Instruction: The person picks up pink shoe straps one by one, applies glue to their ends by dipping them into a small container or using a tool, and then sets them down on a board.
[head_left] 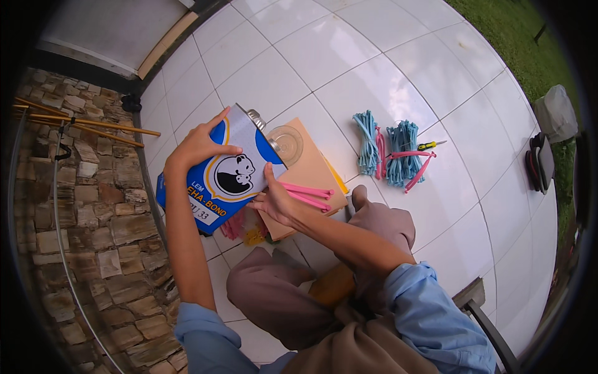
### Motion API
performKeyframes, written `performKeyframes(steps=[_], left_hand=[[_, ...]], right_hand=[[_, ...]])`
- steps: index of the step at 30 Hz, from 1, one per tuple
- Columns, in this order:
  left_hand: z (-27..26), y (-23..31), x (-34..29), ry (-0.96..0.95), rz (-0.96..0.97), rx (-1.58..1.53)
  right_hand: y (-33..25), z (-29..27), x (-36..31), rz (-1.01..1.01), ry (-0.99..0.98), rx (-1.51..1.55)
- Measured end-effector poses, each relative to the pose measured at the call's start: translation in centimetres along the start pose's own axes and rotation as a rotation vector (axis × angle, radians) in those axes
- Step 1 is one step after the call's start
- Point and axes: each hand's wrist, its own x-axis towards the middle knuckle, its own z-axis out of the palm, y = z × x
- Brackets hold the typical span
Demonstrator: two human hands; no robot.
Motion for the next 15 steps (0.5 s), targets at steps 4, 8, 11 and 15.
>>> performKeyframes(steps=[4,8,11,15], left_hand=[[0.0,1.2,0.8,-0.024,-0.034,0.015],[0.1,1.1,1.1,-0.054,-0.055,0.071],[0.6,-0.1,1.2,0.005,0.023,0.055],[0.4,0.1,1.0,0.014,0.01,0.025]], right_hand=[[0.1,-0.7,0.7,-0.025,-0.045,0.054],[0.6,-0.1,0.6,0.02,0.02,0.094],[0.7,-0.3,0.8,-0.009,0.0,0.068],[0.2,-0.4,0.9,-0.019,0.01,0.045]])
